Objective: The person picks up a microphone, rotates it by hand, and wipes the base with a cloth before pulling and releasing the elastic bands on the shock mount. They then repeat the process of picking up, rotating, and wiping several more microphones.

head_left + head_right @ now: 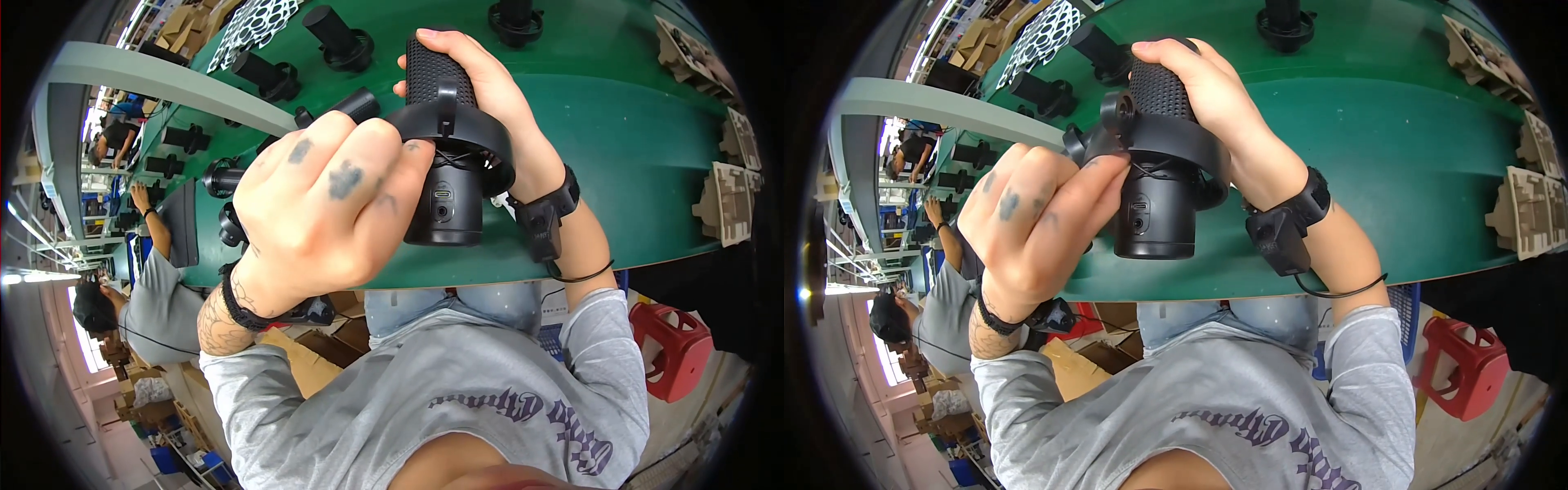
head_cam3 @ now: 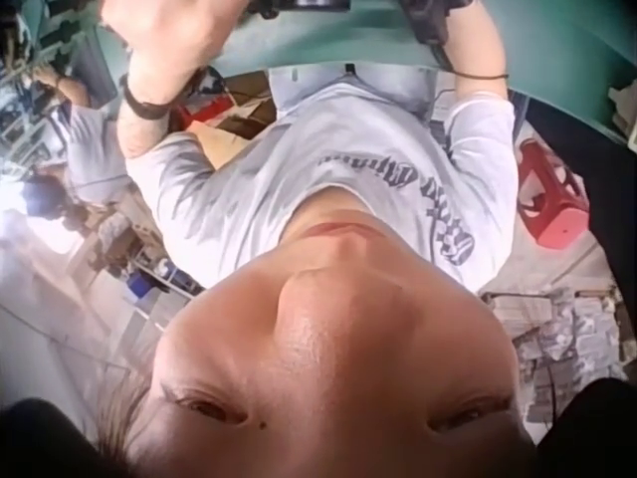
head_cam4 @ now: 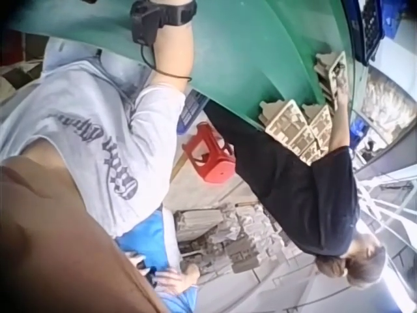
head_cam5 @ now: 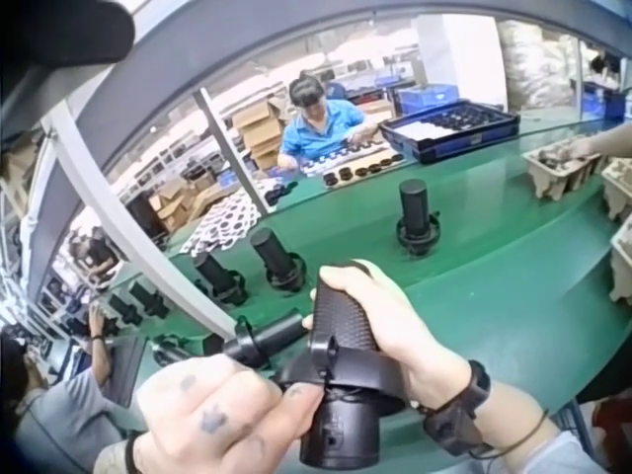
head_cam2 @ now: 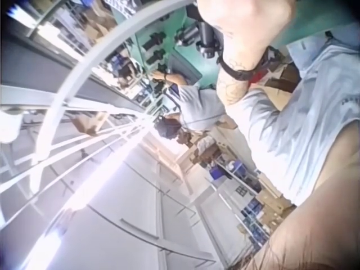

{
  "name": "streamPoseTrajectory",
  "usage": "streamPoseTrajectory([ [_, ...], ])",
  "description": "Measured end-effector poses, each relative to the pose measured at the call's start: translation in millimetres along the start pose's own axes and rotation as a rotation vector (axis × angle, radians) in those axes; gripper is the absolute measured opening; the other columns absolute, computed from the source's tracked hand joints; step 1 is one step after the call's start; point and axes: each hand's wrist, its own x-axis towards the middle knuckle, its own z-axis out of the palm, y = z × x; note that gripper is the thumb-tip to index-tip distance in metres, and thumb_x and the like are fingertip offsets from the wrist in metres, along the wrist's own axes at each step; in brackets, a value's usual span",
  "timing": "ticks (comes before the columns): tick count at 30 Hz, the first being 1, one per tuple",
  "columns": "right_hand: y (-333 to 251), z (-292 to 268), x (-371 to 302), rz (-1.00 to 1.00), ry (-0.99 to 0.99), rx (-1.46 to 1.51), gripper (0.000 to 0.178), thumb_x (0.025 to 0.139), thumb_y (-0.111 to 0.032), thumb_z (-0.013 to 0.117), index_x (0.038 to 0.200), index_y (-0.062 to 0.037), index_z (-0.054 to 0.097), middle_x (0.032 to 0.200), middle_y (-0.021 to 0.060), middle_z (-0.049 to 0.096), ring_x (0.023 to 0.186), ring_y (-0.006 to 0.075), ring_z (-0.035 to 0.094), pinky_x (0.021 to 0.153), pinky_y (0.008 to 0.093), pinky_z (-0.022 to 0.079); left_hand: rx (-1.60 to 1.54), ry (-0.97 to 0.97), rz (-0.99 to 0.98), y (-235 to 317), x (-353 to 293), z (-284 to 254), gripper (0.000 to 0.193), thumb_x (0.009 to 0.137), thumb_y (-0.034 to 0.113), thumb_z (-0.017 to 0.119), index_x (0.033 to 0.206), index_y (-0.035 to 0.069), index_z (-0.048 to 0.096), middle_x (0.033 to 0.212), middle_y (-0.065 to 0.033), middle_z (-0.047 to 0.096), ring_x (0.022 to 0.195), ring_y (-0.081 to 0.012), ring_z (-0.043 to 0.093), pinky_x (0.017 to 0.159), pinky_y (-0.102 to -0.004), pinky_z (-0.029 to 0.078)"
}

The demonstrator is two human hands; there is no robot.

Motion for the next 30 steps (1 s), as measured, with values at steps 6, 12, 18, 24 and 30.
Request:
streamPoseTrajectory([
  [6, -8, 2, -7, -0.044, 0.028, -0.031, 0.029, 0.085, -0.028, 0.066, 0.099, -0.0052, 0.054, 0.091, 0.0087, 0.063, 0.077, 0.0184, 0.067, 0.064, 0.0309, 0.057, 0.024, -0.012, -0.044, 5, 3, -4, 0.023, 0.059, 0.005, 0.072, 0.081, 0.007, 0.068, 0.08, -0.0025, 0.054, 0.065, -0.0177, 0.055, 0.048, -0.0262, 0.045],
  [12, -4, 3, -4, 0.018, -0.026, 0.064, 0.031, 0.086, -0.033, 0.064, 0.096, -0.0044, 0.059, 0.083, 0.0081, 0.064, 0.07, 0.0169, 0.066, 0.06, 0.0287, 0.056, 0.001, -0.008, -0.044, 2, 2, -9, 0.024, 0.055, 0.005, 0.071, 0.079, 0.007, 0.069, 0.077, -0.0019, 0.052, 0.059, -0.016, 0.051, 0.046, -0.0257, 0.042],
  [18, -8, 9, -13, 0.089, 0.009, 0.087, 0.034, 0.086, -0.038, 0.062, 0.094, -0.0043, 0.062, 0.077, 0.0087, 0.065, 0.061, 0.0173, 0.065, 0.058, 0.0275, 0.056, -0.14, -0.077, -0.042, 9, 9, -28, 0.044, 0.042, 0.003, 0.064, 0.085, 0.004, 0.072, 0.065, -0.0003, 0.043, 0.051, -0.0139, 0.045, 0.042, -0.0247, 0.038],
  [24, -18, 9, -18, 0.186, -0.062, 0.16, 0.035, 0.087, -0.038, 0.062, 0.093, -0.0046, 0.063, 0.077, 0.0083, 0.065, 0.061, 0.0175, 0.065, 0.056, 0.0276, 0.055, -0.115, -0.026, -0.07, 17, 4, -33, 0.047, 0.042, 0.006, 0.06, 0.087, 0.0, 0.071, 0.064, -0.0005, 0.043, 0.05, -0.0127, 0.043, 0.041, -0.0223, 0.037],
  [30, -19, 11, -20, 0.175, -0.075, 0.175, 0.029, 0.087, -0.033, 0.063, 0.095, -0.0056, 0.06, 0.088, 0.007, 0.066, 0.068, 0.0171, 0.065, 0.058, 0.0292, 0.057, -0.176, -0.087, -0.11, 14, 6, -31, 0.037, 0.048, 0.004, 0.065, 0.085, 0.0, 0.069, 0.073, -0.0031, 0.049, 0.054, -0.0149, 0.047, 0.042, -0.0229, 0.037],
])
